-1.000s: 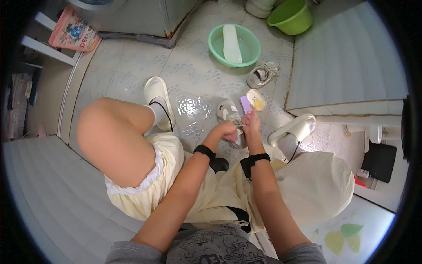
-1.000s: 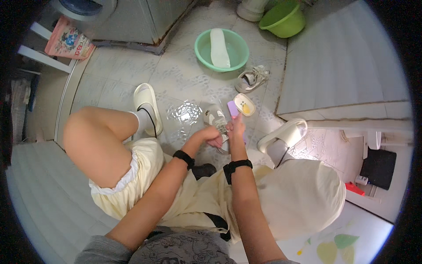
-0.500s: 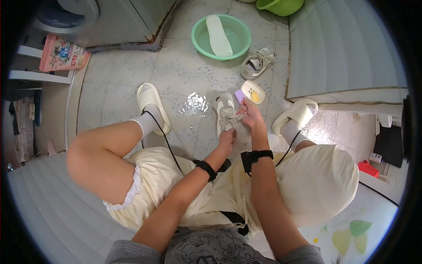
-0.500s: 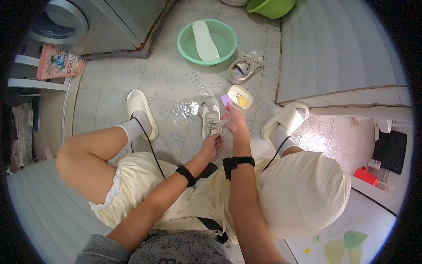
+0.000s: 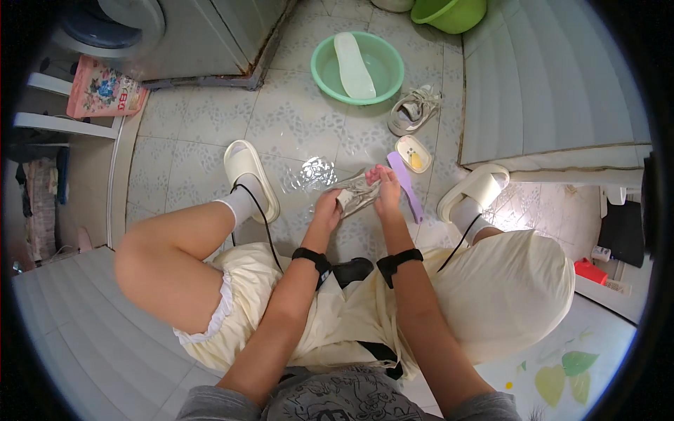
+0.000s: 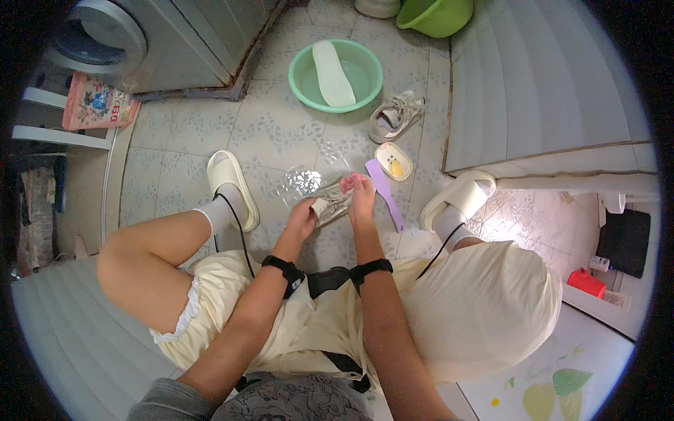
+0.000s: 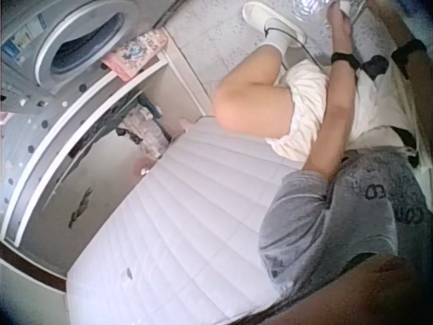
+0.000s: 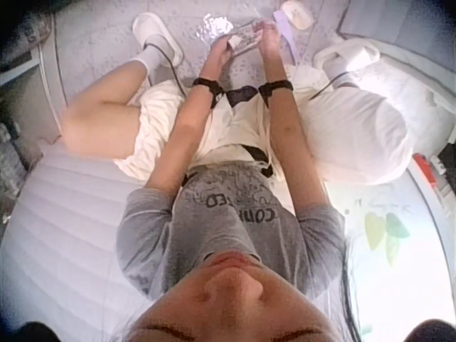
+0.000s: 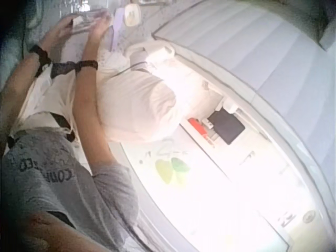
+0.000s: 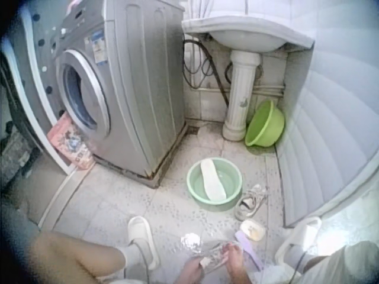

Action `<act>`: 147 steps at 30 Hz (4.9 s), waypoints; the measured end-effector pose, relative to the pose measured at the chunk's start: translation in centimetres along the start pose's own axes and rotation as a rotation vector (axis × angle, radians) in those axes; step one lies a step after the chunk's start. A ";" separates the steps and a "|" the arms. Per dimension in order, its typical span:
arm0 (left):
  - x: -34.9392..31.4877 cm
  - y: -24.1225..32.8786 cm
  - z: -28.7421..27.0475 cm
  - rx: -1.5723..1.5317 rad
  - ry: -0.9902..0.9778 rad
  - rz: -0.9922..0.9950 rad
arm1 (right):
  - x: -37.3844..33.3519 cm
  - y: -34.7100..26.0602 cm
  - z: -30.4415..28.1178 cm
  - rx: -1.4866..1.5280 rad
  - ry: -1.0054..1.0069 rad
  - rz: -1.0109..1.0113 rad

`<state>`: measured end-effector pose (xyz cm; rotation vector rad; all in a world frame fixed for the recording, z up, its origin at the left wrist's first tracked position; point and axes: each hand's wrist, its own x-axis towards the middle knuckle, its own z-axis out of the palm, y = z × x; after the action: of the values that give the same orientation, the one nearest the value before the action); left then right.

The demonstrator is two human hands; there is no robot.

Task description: Cleaning a pair of white shoes using a brush and soap in a basin.

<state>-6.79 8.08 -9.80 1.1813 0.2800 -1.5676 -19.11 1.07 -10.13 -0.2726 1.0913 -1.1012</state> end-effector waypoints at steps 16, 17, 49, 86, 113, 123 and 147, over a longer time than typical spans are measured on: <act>0.9 0.2 -2.3 -0.497 -0.261 -0.098 | -6.1 4.7 3.4 -1.796 -0.586 -0.954; 1.0 0.5 -2.0 -0.498 -0.264 -0.096 | -5.4 4.2 4.2 -1.771 -0.555 -0.963; -5.2 8.1 6.5 -0.484 -0.349 0.119 | -1.6 -5.2 15.8 -1.616 -0.471 -1.332; -5.9 8.8 5.7 -0.571 -0.490 -0.022 | -3.3 -9.5 10.0 -0.328 -0.387 -0.202; -4.1 5.2 3.5 1.388 -0.008 0.867 | -1.0 -6.0 3.0 0.064 -0.297 0.077; -2.2 4.4 1.3 1.368 0.088 0.529 | -2.5 -4.7 3.4 0.025 -0.268 0.086; -0.4 1.5 -1.0 1.451 -0.075 0.753 | -2.0 -2.9 2.0 -0.193 -0.112 0.003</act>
<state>-5.04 8.46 -9.33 1.9133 -1.4310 -0.9704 -19.16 0.67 -6.10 -0.4802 1.0984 -0.9674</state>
